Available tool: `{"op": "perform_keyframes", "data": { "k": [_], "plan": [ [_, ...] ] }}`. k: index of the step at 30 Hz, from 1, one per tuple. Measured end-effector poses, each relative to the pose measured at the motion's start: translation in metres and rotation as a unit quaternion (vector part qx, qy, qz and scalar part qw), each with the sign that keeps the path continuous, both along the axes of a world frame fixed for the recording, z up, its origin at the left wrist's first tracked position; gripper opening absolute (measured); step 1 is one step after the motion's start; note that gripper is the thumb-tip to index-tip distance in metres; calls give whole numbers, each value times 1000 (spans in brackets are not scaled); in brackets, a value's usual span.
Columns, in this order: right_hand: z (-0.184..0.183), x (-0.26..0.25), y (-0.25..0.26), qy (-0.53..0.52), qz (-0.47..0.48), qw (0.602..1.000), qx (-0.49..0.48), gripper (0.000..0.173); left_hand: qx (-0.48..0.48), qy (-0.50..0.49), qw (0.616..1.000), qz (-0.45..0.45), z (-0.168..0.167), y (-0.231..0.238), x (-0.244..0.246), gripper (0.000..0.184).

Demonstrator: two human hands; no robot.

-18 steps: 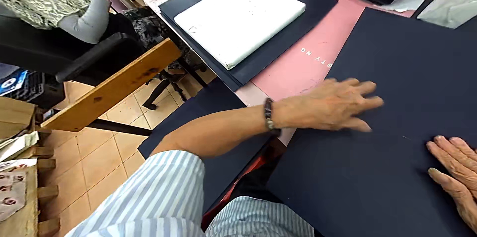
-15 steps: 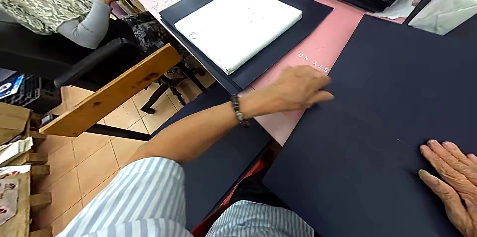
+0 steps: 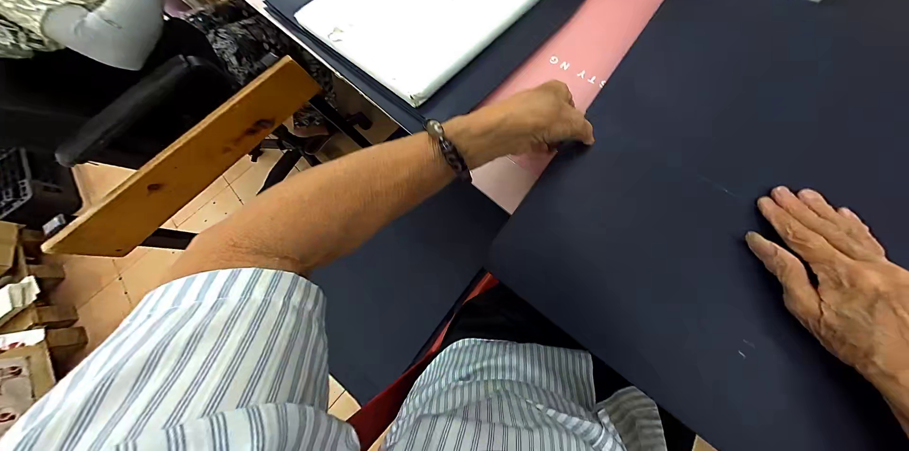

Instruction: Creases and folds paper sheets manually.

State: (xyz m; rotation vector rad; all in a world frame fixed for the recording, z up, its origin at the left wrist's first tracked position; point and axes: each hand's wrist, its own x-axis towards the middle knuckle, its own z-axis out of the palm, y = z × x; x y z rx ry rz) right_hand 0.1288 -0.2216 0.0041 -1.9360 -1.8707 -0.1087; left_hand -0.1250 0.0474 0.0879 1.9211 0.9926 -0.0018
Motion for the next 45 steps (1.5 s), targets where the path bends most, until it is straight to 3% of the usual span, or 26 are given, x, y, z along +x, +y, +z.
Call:
{"op": "perform_keyframes", "data": {
  "k": [3, 8, 11, 13, 20, 24, 28, 36, 39, 42, 44, 45],
  "plan": [
    [0, -8, 8, -1, -6, 1000, 9, 58, -35, -12, 998, 49, 7, 5, -4, 37],
    [0, -31, 39, 7, 10, 1000, 19, 58, -64, -93, 985, 131, 10, 20, -22, 38],
    [-2, -49, 65, 12, 25, 999, 22, 58, -35, -108, 980, 165, 15, 30, -39, 71],
    [-2, -60, 86, 16, 35, 999, 24, 58, -29, -139, 970, 198, 18, 42, -52, 77],
    [-3, -86, 146, 33, 69, 997, 19, 61, -16, -138, 950, 278, 27, 80, -85, 79],
    [0, -85, 148, 21, 75, 997, 12, 63, -7, -129, 956, 262, 18, 84, -87, 64],
    [6, -81, 144, -34, 72, 997, -19, 69, 30, -111, 963, 246, 6, 85, -86, 66],
    [9, -73, 143, -33, 81, 996, -32, 77, 56, -159, 964, 208, -5, 86, -88, 56],
    [6, -76, 144, -19, 80, 996, -21, 78, 183, -77, 971, 132, -2, 85, -92, 45],
    [4, -78, 144, -4, 79, 997, -4, 75, 395, 32, 914, 82, 4, 88, -91, 26],
    [3, -79, 144, -2, 80, 997, 8, 74, 438, 85, 892, 76, 5, 99, -90, 31],
    [2, -79, 145, -1, 80, 997, 14, 74, 429, 110, 894, 61, 4, 106, -89, 43]
  ]
}}
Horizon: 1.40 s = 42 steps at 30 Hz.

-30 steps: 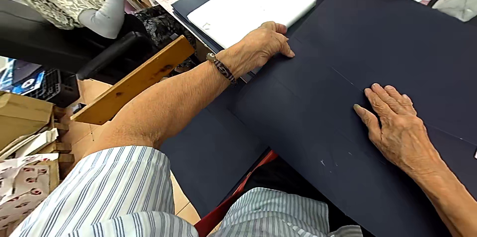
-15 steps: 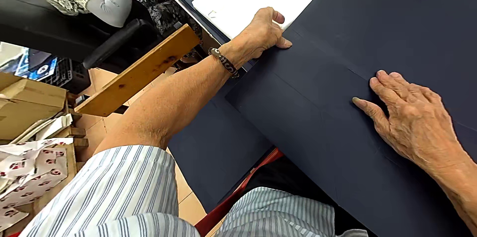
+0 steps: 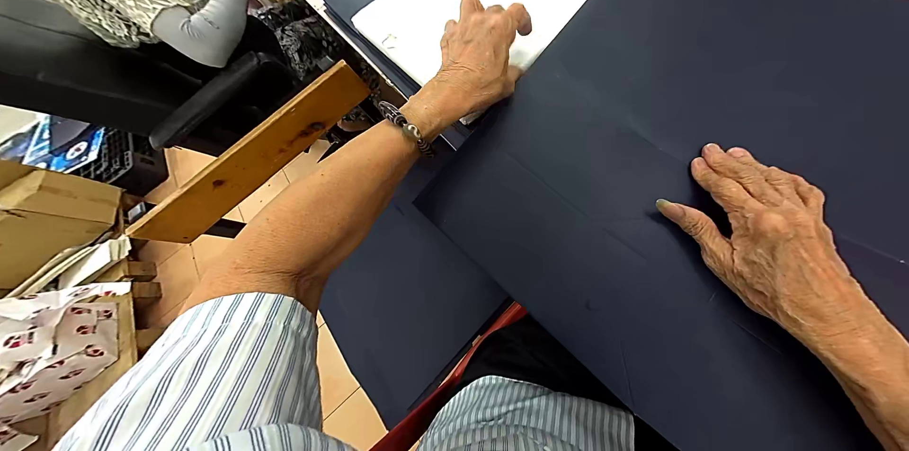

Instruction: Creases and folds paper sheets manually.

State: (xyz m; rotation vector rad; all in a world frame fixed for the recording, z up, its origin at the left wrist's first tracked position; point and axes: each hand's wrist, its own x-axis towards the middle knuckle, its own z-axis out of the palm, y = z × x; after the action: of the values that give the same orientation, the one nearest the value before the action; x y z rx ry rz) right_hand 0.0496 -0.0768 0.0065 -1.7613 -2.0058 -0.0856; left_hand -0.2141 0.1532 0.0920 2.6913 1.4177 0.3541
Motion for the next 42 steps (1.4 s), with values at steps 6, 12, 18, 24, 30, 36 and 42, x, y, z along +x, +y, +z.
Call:
{"op": "perform_keyframes", "data": {
  "k": [6, 12, 18, 24, 30, 36, 42],
  "plan": [
    [-2, -2, -2, 8, -11, 1000, 14, 75, -104, 92, 990, -5, -6, 24, 2, 76],
    [-3, -2, -12, 2, -23, 999, 29, 73, -122, 108, 986, 41, -7, 20, 7, 82],
    [-5, -1, -11, 7, -22, 999, 33, 72, -62, 130, 990, -4, -8, 15, 15, 65],
    [-7, -2, -9, 7, -18, 999, 36, 74, 6, 280, 960, -6, -4, -16, 36, 68],
    [-6, -2, -8, 15, -13, 999, 35, 74, 118, 318, 940, -37, 1, -9, 24, 31],
    [-9, 1, -11, 21, -11, 999, 31, 74, 138, 364, 921, -26, 9, -13, 30, 28],
    [-6, 2, -8, 22, 5, 999, 26, 71, 100, 364, 926, -31, -3, -17, 25, 29]
  ]
}}
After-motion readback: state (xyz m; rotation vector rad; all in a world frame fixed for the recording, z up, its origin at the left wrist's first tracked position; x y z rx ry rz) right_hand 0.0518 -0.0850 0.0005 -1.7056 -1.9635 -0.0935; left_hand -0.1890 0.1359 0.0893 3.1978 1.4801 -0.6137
